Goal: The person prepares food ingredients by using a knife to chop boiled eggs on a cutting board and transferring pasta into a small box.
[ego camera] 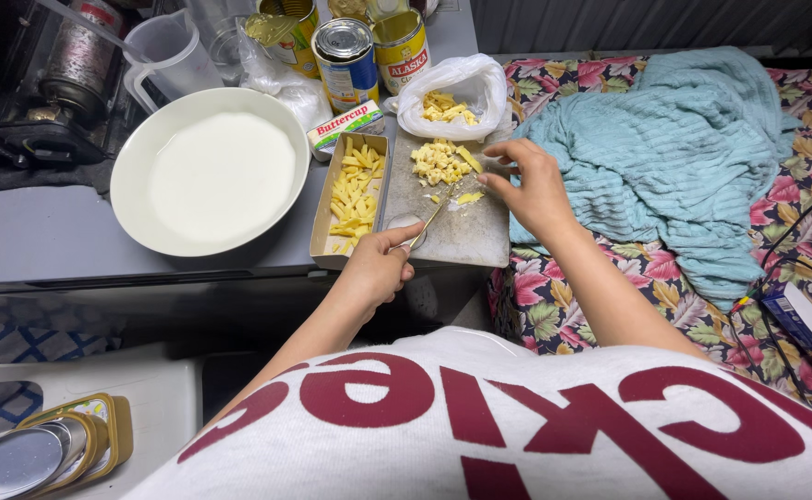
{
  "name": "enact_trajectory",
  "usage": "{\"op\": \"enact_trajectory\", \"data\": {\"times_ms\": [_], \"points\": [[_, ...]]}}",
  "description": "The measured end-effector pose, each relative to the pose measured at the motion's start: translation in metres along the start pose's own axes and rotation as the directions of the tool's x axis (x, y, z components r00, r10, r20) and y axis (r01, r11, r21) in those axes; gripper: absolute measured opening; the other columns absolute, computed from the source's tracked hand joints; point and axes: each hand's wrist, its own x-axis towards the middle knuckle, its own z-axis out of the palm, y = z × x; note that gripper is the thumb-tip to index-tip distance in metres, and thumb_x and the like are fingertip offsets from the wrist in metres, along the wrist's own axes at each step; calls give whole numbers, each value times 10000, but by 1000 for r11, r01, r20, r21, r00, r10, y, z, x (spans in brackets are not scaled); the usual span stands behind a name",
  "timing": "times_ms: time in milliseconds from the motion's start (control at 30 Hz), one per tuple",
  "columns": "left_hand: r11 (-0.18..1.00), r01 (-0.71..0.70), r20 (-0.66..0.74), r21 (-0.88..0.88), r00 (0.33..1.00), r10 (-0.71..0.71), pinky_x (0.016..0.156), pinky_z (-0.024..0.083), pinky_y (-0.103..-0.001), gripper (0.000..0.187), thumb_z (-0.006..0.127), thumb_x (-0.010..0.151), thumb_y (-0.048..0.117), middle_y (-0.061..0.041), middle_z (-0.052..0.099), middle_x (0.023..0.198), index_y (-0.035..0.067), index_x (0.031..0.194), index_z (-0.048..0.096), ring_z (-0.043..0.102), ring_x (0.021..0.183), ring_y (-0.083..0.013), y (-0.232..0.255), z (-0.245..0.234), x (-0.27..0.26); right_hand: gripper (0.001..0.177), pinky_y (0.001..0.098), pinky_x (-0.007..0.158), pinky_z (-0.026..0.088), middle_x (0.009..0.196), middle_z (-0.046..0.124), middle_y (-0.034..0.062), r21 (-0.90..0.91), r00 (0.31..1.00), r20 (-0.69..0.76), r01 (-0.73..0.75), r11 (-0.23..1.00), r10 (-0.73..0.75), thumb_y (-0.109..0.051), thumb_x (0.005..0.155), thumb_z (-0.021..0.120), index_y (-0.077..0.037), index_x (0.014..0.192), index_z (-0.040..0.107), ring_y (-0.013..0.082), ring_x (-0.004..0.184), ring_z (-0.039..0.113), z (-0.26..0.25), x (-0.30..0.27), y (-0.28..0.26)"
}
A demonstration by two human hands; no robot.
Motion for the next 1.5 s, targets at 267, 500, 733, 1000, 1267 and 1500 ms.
{"op": "enact_trajectory", "data": {"times_ms": [267,500,733,1000,1267,1500], "points": [[997,-55,24,-51,998,56,414,331,-225,461,455,1025,117,41,515,640,245,1433,629,361,487,-46,-5,2,5,246,294,751,579,903,732,99,37,976,41,-215,976,213,17,835,737,17,1080,716,165,775,705,19,25,14],[997,-53,-5,-47,999,53,416,329,-222,459,453,1031,119,39,523,648,237,1444,615,370,490,-42,-8,1,4,200,276,783,564,939,748,54,203,931,296,-279,939,213,-36,876,741,-57,1070,789,132,833,715,-7,-2,-3],[994,-58,9,-92,998,59,418,344,-222,479,441,1027,106,33,530,645,241,1463,587,374,490,-47,-7,8,3,198,317,771,574,1039,706,102,42,981,161,-118,992,110,-56,855,770,-63,1053,782,207,836,726,-6,18,-41],[934,-336,-62,-123,942,331,615,481,-232,488,433,983,1,23,693,905,62,1445,578,496,605,-62,-31,26,16,407,428,823,542,984,738,117,54,835,502,231,972,-226,-283,756,858,-60,1081,757,292,935,695,55,87,-109],[941,-339,-133,7,932,337,655,526,-287,458,414,976,9,-80,691,844,45,1365,651,576,618,-113,-32,25,14,781,448,918,383,953,732,112,-449,678,732,401,799,72,-652,548,903,-72,1029,694,301,1045,621,100,87,-143],[938,-347,-140,25,927,347,669,540,-305,490,415,946,-9,-104,699,897,60,1369,652,591,619,-126,-27,19,15,640,436,883,444,929,738,133,-341,675,738,378,861,-4,-508,623,894,-54,1016,673,316,939,698,117,89,-121]]}}
